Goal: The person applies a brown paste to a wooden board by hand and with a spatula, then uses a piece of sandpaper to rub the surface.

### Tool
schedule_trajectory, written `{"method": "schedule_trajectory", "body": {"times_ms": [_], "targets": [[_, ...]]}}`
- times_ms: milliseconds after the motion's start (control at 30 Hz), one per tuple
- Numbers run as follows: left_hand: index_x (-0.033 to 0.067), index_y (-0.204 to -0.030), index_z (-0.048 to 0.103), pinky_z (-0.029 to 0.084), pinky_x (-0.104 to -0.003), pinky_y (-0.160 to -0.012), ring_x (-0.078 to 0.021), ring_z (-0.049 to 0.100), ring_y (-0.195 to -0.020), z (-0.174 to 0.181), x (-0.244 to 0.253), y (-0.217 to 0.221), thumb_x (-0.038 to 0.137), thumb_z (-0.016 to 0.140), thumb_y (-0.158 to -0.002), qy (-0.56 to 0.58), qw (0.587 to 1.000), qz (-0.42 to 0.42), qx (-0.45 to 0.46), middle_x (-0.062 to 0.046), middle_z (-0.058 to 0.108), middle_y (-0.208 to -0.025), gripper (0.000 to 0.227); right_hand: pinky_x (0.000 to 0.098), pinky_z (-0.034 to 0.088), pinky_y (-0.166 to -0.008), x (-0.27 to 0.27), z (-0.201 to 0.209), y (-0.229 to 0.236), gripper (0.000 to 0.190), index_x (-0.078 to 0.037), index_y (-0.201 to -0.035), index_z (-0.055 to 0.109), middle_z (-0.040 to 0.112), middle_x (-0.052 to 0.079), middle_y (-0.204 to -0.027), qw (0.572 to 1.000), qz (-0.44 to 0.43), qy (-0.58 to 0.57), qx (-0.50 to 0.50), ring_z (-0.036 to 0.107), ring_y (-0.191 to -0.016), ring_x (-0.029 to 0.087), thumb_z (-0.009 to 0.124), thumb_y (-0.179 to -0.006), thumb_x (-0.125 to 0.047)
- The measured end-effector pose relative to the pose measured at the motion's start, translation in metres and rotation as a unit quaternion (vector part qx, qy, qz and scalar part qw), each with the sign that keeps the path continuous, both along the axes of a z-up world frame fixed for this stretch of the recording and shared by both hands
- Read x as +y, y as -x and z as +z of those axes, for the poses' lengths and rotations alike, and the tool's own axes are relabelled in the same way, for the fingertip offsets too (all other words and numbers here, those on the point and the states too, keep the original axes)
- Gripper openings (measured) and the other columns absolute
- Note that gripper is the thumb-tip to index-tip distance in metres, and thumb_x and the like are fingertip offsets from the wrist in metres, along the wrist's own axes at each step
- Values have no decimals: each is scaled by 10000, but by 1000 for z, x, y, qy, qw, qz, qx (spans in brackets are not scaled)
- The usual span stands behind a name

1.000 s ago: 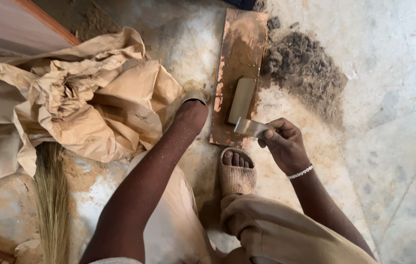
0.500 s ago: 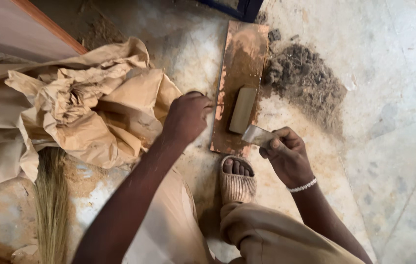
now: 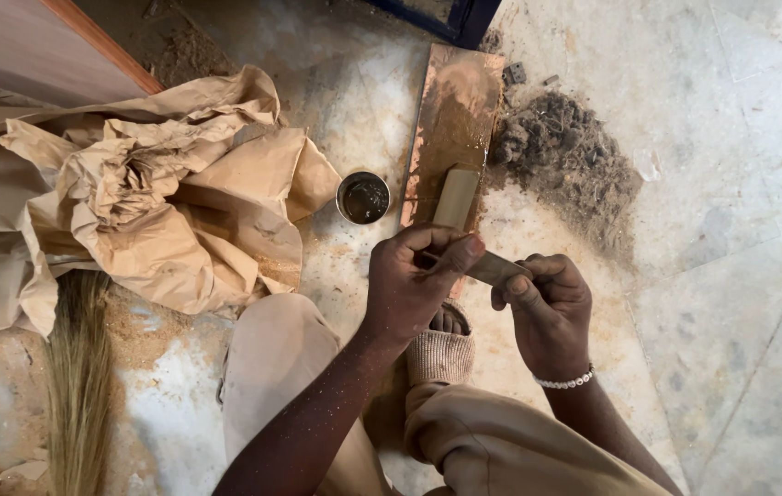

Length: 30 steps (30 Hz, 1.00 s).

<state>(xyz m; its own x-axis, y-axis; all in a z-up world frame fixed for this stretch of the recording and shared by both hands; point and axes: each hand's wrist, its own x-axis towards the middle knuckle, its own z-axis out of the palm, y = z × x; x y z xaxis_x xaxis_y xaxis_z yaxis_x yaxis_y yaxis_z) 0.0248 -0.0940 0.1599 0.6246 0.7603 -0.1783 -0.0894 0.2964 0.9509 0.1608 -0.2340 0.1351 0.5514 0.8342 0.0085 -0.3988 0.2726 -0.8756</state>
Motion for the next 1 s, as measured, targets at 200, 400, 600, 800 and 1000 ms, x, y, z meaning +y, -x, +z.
{"method": "schedule_trajectory", "body": {"times_ms": [200,400,600,800,1000], "targets": [[-6,-1126,751,495,-207,-630,-34,589,-711,19,-8,9,295,729,-968,14,1000,-1,-23,-26,708,-859,341,345,519,-758,1,10,-2,139,-45,-1178,643,674,67,-921,997,5,-30,66,620,-844,152,653,-1041,-25],[-12,-1278,687,564,-216,-791,-46,641,-898,26,-19,21,232,684,-1028,7,992,-21,-120,-51,709,-1084,349,341,507,-766,-1,19,2,116,-49,-1174,639,654,61,-917,994,20,-27,101,599,-835,140,645,-1058,-55],[-27,-1314,636,566,-220,-801,-51,640,-957,27,-22,23,116,737,-972,-11,985,-19,-173,-31,679,-1115,384,347,512,-754,-4,26,10,116,-59,-1159,624,652,61,-951,993,26,-29,108,606,-837,147,650,-1047,-46],[-39,-1252,697,501,-198,-642,-31,585,-772,29,-19,23,91,761,-951,58,989,2,-139,-3,673,-920,333,382,565,-755,-9,28,11,175,-54,-1155,596,706,122,-933,996,71,-5,50,682,-854,209,688,-1012,-8],[-29,-1246,691,507,-196,-670,-33,592,-792,40,-15,28,88,758,-957,65,984,-18,-166,3,663,-916,319,350,604,-766,-11,37,11,354,-47,-1267,587,735,148,-940,994,79,28,-72,708,-850,211,729,-953,33]]}}
